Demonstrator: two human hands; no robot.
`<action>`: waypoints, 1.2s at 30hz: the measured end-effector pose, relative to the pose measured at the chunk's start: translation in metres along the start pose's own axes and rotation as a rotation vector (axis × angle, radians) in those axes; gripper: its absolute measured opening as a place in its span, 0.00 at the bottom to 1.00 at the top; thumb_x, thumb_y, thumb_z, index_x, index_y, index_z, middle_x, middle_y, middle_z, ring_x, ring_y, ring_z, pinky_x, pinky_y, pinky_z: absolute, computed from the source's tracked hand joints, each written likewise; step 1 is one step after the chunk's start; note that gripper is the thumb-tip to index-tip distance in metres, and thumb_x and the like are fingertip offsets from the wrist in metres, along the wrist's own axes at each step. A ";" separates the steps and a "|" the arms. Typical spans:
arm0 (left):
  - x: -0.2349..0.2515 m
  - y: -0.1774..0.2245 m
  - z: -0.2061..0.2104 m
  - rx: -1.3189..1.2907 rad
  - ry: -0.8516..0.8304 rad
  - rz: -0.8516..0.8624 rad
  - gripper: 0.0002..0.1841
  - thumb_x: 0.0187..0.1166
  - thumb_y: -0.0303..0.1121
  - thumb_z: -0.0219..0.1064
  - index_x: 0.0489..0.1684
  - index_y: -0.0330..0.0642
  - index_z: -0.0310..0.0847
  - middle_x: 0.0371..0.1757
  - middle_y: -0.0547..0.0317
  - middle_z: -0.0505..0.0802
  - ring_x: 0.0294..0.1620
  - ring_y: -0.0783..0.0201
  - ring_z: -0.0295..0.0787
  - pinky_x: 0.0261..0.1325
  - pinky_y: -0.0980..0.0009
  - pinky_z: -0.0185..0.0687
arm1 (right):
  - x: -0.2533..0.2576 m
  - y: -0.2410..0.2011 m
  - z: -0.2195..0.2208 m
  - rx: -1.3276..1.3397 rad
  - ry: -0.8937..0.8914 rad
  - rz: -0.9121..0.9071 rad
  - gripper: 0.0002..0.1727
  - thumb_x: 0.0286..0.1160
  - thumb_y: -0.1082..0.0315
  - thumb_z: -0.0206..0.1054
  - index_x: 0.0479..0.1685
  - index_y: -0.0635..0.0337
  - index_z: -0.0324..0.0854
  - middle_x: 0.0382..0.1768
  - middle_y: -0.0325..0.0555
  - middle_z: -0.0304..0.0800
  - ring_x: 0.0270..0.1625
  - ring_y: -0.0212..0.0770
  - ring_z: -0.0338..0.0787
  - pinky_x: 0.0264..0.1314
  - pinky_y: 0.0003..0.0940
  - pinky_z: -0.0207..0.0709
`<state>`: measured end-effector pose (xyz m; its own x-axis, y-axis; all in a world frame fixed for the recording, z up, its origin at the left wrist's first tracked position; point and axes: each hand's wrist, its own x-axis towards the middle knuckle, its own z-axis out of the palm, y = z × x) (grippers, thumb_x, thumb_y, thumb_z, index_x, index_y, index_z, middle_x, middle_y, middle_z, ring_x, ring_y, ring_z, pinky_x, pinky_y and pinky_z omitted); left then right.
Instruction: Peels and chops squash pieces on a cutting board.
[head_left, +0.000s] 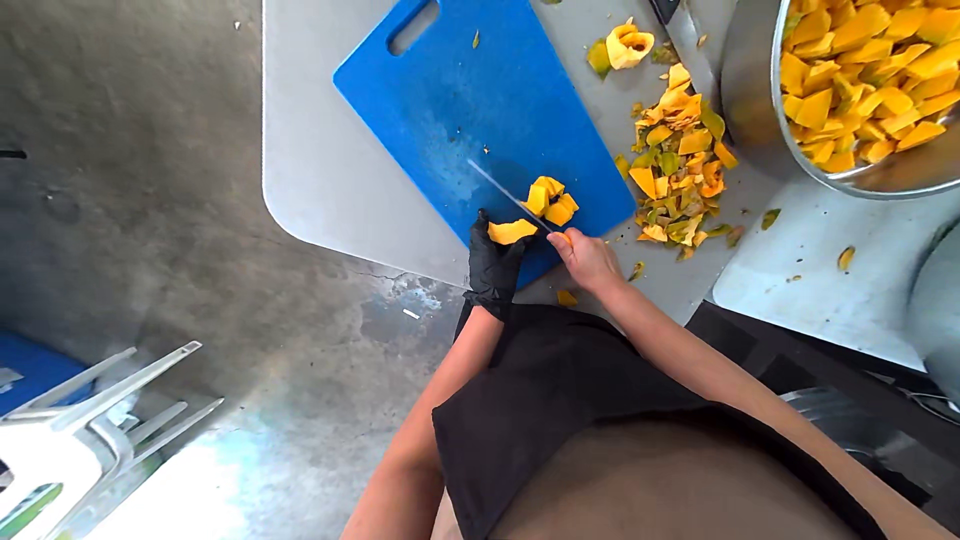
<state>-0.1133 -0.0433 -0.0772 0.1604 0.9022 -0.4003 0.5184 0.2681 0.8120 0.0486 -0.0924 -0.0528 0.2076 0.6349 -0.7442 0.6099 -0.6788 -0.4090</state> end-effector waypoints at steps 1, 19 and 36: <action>0.000 0.000 0.000 -0.028 -0.002 -0.021 0.44 0.66 0.28 0.81 0.82 0.24 0.60 0.67 0.29 0.85 0.62 0.49 0.89 0.67 0.56 0.84 | 0.001 0.002 -0.004 0.032 0.027 -0.021 0.34 0.94 0.44 0.47 0.51 0.72 0.80 0.35 0.66 0.88 0.44 0.67 0.91 0.46 0.65 0.79; 0.002 -0.008 -0.004 -0.222 0.005 -0.135 0.36 0.63 0.22 0.79 0.74 0.29 0.68 0.41 0.47 0.91 0.36 0.67 0.89 0.45 0.67 0.88 | -0.009 0.007 0.011 0.009 -0.108 0.075 0.32 0.94 0.45 0.47 0.52 0.71 0.81 0.37 0.68 0.88 0.46 0.67 0.91 0.50 0.64 0.80; 0.000 -0.013 -0.012 -0.143 -0.020 -0.116 0.34 0.58 0.25 0.84 0.68 0.31 0.74 0.63 0.38 0.89 0.58 0.51 0.90 0.60 0.54 0.86 | -0.056 0.003 -0.019 -0.076 -0.020 -0.043 0.29 0.93 0.47 0.51 0.53 0.71 0.80 0.33 0.64 0.87 0.42 0.66 0.91 0.47 0.65 0.79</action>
<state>-0.1304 -0.0428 -0.0824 0.1235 0.8559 -0.5022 0.4103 0.4168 0.8111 0.0534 -0.1228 -0.0019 0.1650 0.6544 -0.7379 0.6744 -0.6208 -0.3997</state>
